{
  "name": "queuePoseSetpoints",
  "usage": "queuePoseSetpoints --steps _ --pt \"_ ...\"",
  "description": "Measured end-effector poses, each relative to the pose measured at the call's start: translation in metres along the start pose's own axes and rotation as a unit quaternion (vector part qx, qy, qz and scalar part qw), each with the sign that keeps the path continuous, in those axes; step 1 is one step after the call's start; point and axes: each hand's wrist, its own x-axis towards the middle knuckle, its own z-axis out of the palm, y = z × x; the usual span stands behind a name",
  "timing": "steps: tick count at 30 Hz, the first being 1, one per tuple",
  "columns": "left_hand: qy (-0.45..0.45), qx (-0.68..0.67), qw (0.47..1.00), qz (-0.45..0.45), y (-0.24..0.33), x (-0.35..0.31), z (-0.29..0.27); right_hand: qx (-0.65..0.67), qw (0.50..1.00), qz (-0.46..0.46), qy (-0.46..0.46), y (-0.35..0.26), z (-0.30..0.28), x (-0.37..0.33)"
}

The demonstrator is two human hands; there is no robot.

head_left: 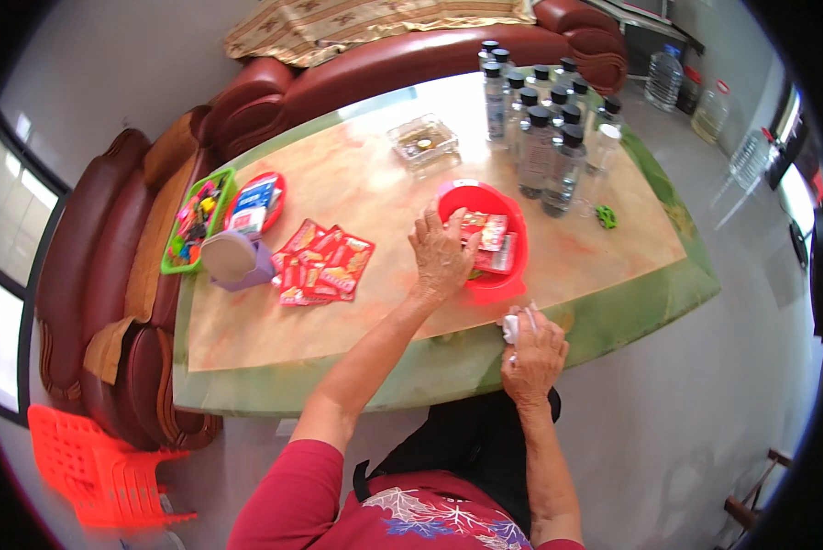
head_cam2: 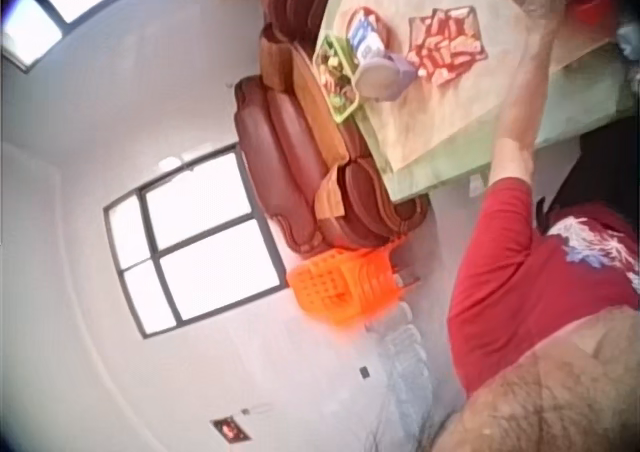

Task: The person sits on the floor and wipes the surface of small snack packets with a white cloth. They handle a green packet first, then several red packets, wiping each one individually and placing them into a red plastic bowl.

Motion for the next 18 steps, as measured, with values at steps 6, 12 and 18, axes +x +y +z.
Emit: queuePoseSetpoints --steps 6,12,18 --pt "0.119 -0.004 0.992 -0.04 -0.058 -0.033 -0.024 0.005 1.0 0.005 0.008 -0.001 0.002 -0.002" --pt "-0.027 0.168 0.983 -0.071 -0.123 -0.095 -0.058 -0.003 1.0 0.005 0.01 -0.002 0.003 -0.003" --pt "-0.081 0.132 0.988 0.012 -0.097 -0.147 -0.09 -0.009 1.0 0.0 0.012 0.0 0.003 -0.004"
